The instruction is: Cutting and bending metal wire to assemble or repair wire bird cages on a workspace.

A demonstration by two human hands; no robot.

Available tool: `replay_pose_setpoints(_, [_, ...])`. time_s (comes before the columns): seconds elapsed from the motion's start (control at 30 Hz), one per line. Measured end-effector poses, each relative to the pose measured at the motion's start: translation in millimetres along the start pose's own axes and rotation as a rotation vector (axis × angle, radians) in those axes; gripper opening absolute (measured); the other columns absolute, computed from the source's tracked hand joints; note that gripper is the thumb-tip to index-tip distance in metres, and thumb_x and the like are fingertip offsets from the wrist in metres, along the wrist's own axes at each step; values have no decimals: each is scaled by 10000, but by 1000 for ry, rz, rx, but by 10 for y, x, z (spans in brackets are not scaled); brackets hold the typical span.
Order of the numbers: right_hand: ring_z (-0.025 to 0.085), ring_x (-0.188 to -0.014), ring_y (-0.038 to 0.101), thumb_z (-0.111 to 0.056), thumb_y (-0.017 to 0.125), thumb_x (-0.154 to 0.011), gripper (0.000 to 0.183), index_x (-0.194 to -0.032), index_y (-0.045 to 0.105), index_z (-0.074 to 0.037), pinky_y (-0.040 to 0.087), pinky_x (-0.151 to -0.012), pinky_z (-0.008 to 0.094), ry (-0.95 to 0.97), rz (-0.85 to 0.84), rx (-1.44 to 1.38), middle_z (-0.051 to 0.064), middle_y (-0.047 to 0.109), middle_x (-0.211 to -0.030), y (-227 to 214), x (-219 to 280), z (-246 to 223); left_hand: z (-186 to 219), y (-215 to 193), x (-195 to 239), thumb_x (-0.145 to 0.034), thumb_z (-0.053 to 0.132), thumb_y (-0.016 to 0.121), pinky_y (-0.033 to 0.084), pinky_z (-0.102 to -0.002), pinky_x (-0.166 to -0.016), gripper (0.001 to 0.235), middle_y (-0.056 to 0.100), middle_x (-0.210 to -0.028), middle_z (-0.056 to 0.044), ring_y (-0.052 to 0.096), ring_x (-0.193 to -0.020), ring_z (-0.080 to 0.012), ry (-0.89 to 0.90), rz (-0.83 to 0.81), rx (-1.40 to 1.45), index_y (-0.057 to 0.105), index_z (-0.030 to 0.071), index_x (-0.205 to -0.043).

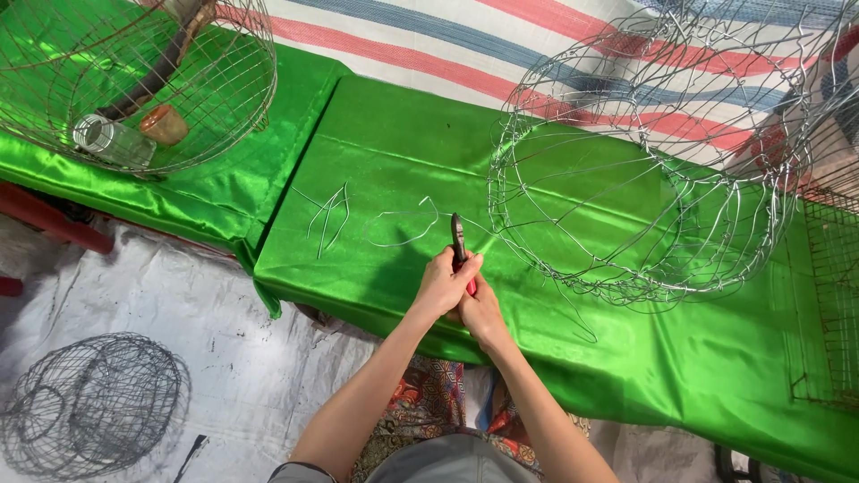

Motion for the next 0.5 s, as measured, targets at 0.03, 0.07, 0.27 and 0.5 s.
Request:
replay_pose_setpoints(0.03, [322, -696, 690, -301, 538, -934, 325, -1059, 650, -22, 528, -554, 454, 14, -22, 35, 230, 672, -770, 4, 136, -160, -40, 26, -37, -913, 536, 701, 568, -450, -871, 438, 755, -770, -111, 742, -953, -316, 21, 1, 0, 706, 108, -1005])
replay_pose_setpoints(0.07, [403, -783, 705, -308, 528, -934, 362, -1104, 640, -8, 546, -641, 545, 28, -44, 70, 284, 681, -850, 5, 272, -321, -78, 52, -73, -923, 542, 691, 572, -428, -865, 424, 750, -729, -81, 748, -934, -286, 42, 2, -1, 696, 126, -1004])
replay_pose_setpoints(0.27, [368, -673, 679, -337, 593, -866, 403, -932, 729, 37, 482, -599, 561, -168, 11, 80, 282, 679, -732, 59, -338, 396, -52, 103, 253, -816, 520, 844, 530, -470, -1037, 990, 560, -1393, -270, 590, -1286, -369, -100, -93, 237, 363, -4, -1503])
replay_pose_setpoints(0.5, [392, -830, 704, -302, 599, -866, 361, -1027, 751, -18, 530, -756, 531, -235, 34, 87, 243, 732, -853, 34, -390, 437, 125, 97, 325, -725, 360, 916, 431, -561, -1092, 1034, 469, -1373, -378, 499, -1344, -486, -121, -130, 298, 343, -124, -1436])
Point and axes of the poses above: each hand's wrist, its own x-axis away from the middle knuckle, its own y-axis out of the palm, z = x × y, the point moved 10 cm from there along -x, towards the middle knuckle
